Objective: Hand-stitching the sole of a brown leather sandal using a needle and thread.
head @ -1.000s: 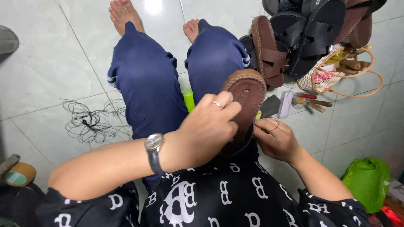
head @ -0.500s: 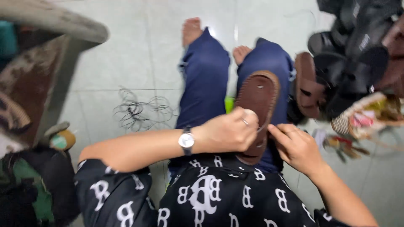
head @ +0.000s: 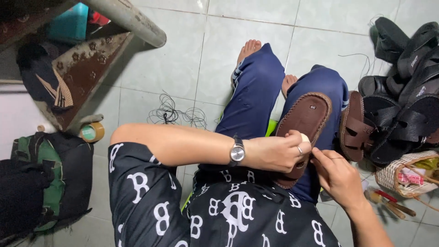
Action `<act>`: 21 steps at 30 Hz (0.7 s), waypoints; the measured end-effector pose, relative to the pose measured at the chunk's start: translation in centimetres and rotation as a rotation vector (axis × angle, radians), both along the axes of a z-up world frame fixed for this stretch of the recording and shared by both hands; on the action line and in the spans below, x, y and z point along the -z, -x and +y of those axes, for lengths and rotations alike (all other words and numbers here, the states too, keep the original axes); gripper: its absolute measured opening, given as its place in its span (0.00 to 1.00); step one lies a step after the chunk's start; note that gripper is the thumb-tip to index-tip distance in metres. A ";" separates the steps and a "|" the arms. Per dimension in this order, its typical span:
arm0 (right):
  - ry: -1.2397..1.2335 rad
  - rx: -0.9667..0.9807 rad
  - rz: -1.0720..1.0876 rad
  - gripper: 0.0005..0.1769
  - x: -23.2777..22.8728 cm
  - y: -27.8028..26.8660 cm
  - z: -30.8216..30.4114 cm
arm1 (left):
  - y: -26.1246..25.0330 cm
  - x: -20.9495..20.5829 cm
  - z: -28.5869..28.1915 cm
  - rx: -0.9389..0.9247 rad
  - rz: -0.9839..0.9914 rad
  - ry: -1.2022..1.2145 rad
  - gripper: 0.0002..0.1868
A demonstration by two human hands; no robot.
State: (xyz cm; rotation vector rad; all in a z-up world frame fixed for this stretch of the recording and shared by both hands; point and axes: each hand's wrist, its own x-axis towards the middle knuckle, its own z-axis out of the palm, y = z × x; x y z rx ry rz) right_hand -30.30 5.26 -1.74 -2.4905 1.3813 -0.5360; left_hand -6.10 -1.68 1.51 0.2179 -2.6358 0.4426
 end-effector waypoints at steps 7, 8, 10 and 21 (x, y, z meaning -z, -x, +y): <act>0.037 -0.034 0.095 0.21 -1.7 -1.6 -1.1 | -2.4 -1.9 -2.6 0.022 0.290 -1.459 0.10; 0.069 -0.061 0.078 0.19 -1.9 -2.1 -1.3 | -2.7 -2.2 -2.5 -0.014 0.424 -1.914 0.08; 0.099 -0.058 0.071 0.17 -1.4 -2.2 -1.4 | -3.0 -2.1 -2.2 -0.049 0.511 -2.379 0.08; 0.089 -0.111 0.129 0.19 -1.0 -3.2 -1.7 | -3.4 4.2 -1.1 -0.579 0.156 -1.771 0.13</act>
